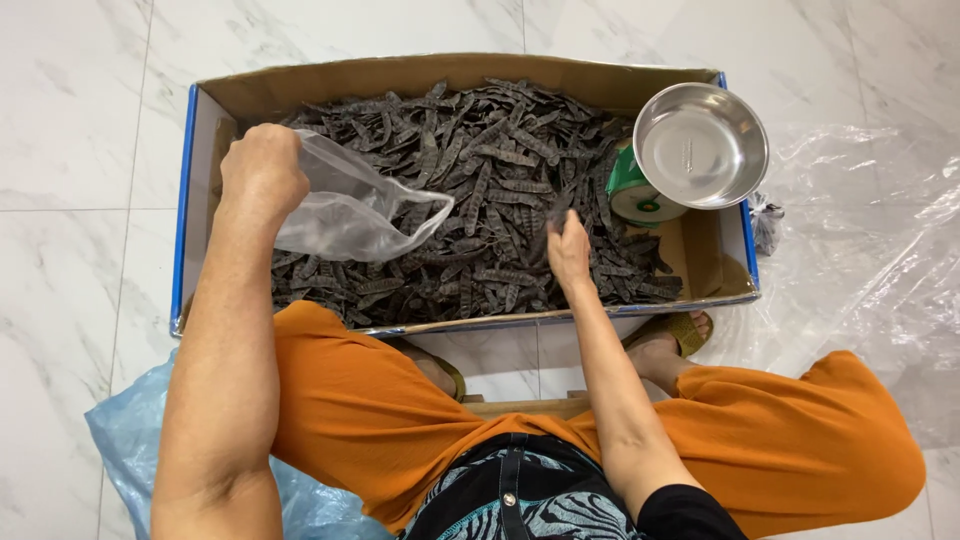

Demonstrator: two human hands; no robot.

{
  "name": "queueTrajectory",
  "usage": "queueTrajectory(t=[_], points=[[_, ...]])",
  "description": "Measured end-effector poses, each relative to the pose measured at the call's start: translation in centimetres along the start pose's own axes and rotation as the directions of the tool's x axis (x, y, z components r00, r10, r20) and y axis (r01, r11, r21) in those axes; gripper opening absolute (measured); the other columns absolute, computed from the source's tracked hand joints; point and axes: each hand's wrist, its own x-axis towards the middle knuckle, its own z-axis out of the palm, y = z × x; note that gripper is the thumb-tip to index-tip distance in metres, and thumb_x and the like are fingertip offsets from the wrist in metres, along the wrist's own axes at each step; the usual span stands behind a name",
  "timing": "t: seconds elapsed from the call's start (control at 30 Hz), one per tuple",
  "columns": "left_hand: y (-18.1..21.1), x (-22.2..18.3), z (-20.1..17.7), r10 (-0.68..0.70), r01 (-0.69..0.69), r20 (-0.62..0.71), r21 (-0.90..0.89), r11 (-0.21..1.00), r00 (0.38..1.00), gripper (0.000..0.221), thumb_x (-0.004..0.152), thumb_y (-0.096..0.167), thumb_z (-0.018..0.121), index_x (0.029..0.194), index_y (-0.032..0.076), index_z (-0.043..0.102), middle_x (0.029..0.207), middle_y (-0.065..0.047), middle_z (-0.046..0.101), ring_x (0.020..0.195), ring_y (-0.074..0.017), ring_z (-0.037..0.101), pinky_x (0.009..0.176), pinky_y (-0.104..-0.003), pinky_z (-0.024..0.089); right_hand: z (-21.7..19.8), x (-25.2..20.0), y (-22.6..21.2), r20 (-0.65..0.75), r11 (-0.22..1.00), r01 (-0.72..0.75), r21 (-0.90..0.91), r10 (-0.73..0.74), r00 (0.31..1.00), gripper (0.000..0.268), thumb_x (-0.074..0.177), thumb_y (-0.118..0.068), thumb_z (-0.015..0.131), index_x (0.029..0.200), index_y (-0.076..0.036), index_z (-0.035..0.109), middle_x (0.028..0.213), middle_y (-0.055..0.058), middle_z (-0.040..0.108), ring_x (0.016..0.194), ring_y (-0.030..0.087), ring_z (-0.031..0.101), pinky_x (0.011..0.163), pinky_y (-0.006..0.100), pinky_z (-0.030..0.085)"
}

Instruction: The person scoops dried fish from a cardboard box into a clear plastic bag using both hands. After filling the bag, they place it on a weighing scale, then tie the bag closed.

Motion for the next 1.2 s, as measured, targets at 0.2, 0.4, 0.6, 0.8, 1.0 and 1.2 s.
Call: queueTrajectory(t=[0.2, 0.4, 0.6, 0.8, 1.0, 1.2], points=[[0.9, 0.0, -0.3, 0.017, -0.017, -0.016, -0.01, 1.0, 1.0, 0.02, 0.079, -0.005, 0.072, 0.098, 0.0, 0.076, 0.11, -0.026, 0.07, 0.099, -0.0436, 0.07, 0.085, -0.052, 0.058, 0.9, 3.1, -4.2, 0.191, 0.986, -0.014, -0.164, 0.046, 0.981, 0.028, 0.093, -0.02, 0.065, 0.119, -0.009, 0.066, 0.096, 0.018, 0.074, 0.088, 0.036, 0.071, 0.079, 0.05, 0.054], [1.1, -0.1, -0.2, 0.036, -0.036, -0.007, 0.001, 0.999, 0.999, 0.021, 0.078, -0.004, 0.072, 0.099, -0.001, 0.075, 0.111, -0.026, 0.069, 0.1, -0.0441, 0.069, 0.085, -0.052, 0.058, 5.8, 1.7, -2.9, 0.415, 0.948, -0.032, -0.317, 0.169, 0.894, 0.032, 0.081, -0.032, 0.083, 0.102, -0.01, 0.073, 0.096, 0.013, 0.076, 0.091, 0.031, 0.074, 0.083, 0.047, 0.054], [1.1, -0.4, -0.2, 0.02, -0.019, 0.049, -0.037, 0.999, 0.999, 0.026, 0.079, -0.006, 0.069, 0.103, 0.001, 0.075, 0.114, -0.026, 0.07, 0.104, -0.0439, 0.068, 0.09, -0.051, 0.057, 3.9, -1.7, -1.4, 0.077, 0.992, 0.126, 0.011, -0.127, 0.989, 0.027, 0.089, -0.015, 0.075, 0.112, -0.005, 0.067, 0.103, 0.018, 0.071, 0.093, 0.034, 0.071, 0.081, 0.046, 0.057], [2.3, -0.8, -0.7, 0.029, -0.018, 0.091, -0.117, 0.993, 0.995, 0.042, 0.08, -0.008, 0.066, 0.118, 0.008, 0.075, 0.114, -0.025, 0.07, 0.104, -0.0411, 0.069, 0.092, -0.05, 0.055, 1.8, 2.1, -1.7, 0.097, 0.977, 0.105, -0.188, -0.088, 0.991, 0.04, 0.093, -0.017, 0.078, 0.128, -0.009, 0.06, 0.119, 0.015, 0.071, 0.107, 0.038, 0.067, 0.085, 0.049, 0.053], [3.5, -1.2, -0.9, 0.048, 0.03, 0.203, -0.364, 0.931, 0.978, 0.051, 0.081, -0.007, 0.064, 0.127, 0.012, 0.073, 0.105, -0.016, 0.076, 0.094, -0.0287, 0.074, 0.088, -0.042, 0.059, 4.4, 6.0, -1.1, 0.157, 0.897, 0.243, -0.37, -0.197, 0.968, 0.061, 0.075, -0.016, 0.087, 0.129, -0.006, 0.059, 0.12, 0.017, 0.065, 0.112, 0.04, 0.061, 0.089, 0.051, 0.05], [6.7, -2.2, -1.3, 0.113, 0.041, 0.286, -0.48, 0.876, 0.951, 0.049, 0.083, -0.006, 0.064, 0.128, 0.011, 0.07, 0.112, -0.013, 0.074, 0.096, -0.0239, 0.073, 0.083, -0.037, 0.061, 3.5, 4.6, -1.2, 0.187, 0.796, 0.287, -0.534, -0.22, 0.957, 0.041, 0.068, -0.011, 0.085, 0.107, -0.011, 0.072, 0.109, 0.013, 0.065, 0.108, 0.037, 0.063, 0.087, 0.049, 0.053]])
